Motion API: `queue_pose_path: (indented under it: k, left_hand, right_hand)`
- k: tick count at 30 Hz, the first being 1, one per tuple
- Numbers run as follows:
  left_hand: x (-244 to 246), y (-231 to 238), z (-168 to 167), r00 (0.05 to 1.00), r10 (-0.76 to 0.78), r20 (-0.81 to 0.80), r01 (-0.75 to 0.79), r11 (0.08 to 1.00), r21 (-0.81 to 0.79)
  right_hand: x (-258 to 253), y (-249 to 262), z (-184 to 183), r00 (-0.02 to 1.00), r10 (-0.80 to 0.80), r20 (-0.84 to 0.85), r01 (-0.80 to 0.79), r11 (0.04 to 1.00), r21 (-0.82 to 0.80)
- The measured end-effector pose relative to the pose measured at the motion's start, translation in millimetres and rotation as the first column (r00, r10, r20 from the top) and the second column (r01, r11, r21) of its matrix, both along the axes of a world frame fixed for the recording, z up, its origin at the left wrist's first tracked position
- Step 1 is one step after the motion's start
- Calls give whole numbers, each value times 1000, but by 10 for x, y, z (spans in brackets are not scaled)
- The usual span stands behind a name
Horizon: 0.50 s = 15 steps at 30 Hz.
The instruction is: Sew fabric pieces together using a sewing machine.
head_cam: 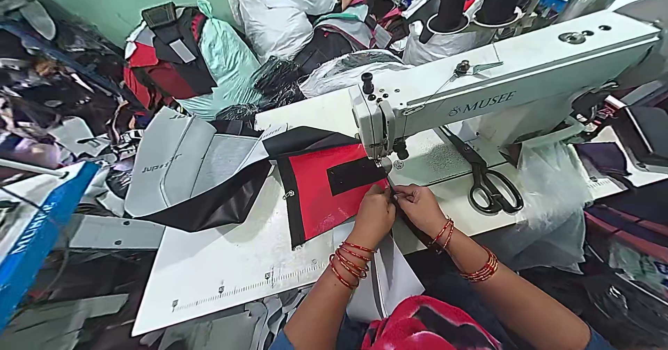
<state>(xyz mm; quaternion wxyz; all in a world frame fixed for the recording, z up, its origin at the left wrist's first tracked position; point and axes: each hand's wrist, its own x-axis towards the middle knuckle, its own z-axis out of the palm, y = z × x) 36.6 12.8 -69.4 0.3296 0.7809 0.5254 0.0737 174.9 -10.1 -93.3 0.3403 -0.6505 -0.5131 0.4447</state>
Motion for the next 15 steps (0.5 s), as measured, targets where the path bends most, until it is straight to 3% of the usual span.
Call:
queue_pose_path:
  k: [6, 10, 15]
  left_hand:
    - [74, -12, 34, 993, -16, -116, 18, 1000, 17]
    - [46, -67, -156, 996, -21, -89, 44, 963, 267]
    - [-7, -103, -236, 994, -87, -66, 106, 921, 374]
  right_hand:
    - [75, 58, 68, 974, 137, 178, -130, 990, -52]
    - [109, 53, 97, 952, 189, 239, -174, 981, -85]
    - [112, 59, 136, 923, 231, 308, -220, 973, -72]
